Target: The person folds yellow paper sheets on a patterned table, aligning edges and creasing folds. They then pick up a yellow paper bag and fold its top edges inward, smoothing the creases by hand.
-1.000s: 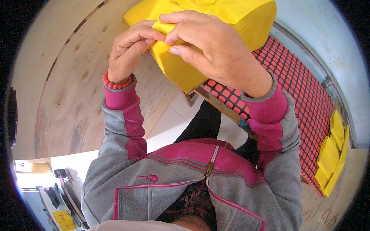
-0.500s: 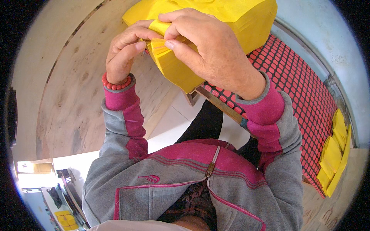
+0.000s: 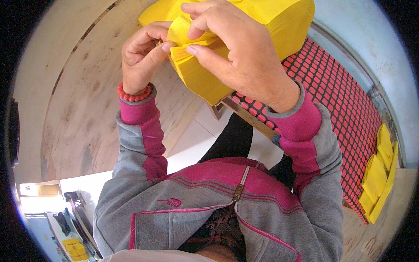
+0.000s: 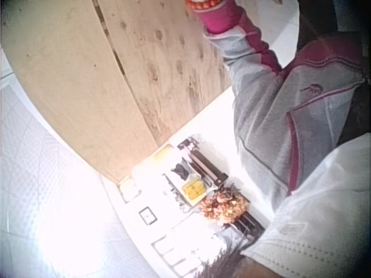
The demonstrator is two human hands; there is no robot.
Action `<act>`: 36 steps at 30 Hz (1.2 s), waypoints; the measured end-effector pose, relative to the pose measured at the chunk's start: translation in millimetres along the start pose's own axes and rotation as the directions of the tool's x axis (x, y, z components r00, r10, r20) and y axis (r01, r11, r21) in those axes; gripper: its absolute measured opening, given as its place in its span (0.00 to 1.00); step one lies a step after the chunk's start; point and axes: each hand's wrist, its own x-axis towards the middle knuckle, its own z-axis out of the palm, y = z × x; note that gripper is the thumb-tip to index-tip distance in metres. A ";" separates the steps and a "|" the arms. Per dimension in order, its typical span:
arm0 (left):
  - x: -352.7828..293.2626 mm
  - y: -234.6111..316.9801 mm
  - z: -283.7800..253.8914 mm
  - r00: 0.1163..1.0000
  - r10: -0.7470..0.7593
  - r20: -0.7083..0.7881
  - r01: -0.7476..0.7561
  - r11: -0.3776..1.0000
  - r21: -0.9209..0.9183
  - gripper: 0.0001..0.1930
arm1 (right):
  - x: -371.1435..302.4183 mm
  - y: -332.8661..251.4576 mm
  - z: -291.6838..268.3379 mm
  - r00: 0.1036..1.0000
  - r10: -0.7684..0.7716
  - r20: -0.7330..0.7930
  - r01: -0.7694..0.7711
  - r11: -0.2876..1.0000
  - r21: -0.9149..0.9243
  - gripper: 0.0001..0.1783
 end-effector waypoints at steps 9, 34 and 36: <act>-1.6 -3.5 3.0 0.997 0.035 -0.065 -0.034 0.999 0.018 0.07 | -1.8 13.1 8.2 0.977 -0.212 -0.003 0.210 0.971 -0.116 0.06; -3.6 -4.7 4.3 0.996 0.022 -0.082 -0.021 1.000 0.009 0.05 | -0.3 -1.1 1.2 1.000 -0.002 -0.003 0.002 1.000 0.027 0.12; -3.8 -6.5 4.2 0.993 0.033 -0.110 -0.029 0.999 0.036 0.06 | 1.2 -0.2 -0.8 0.999 -0.038 0.030 0.038 0.999 0.005 0.12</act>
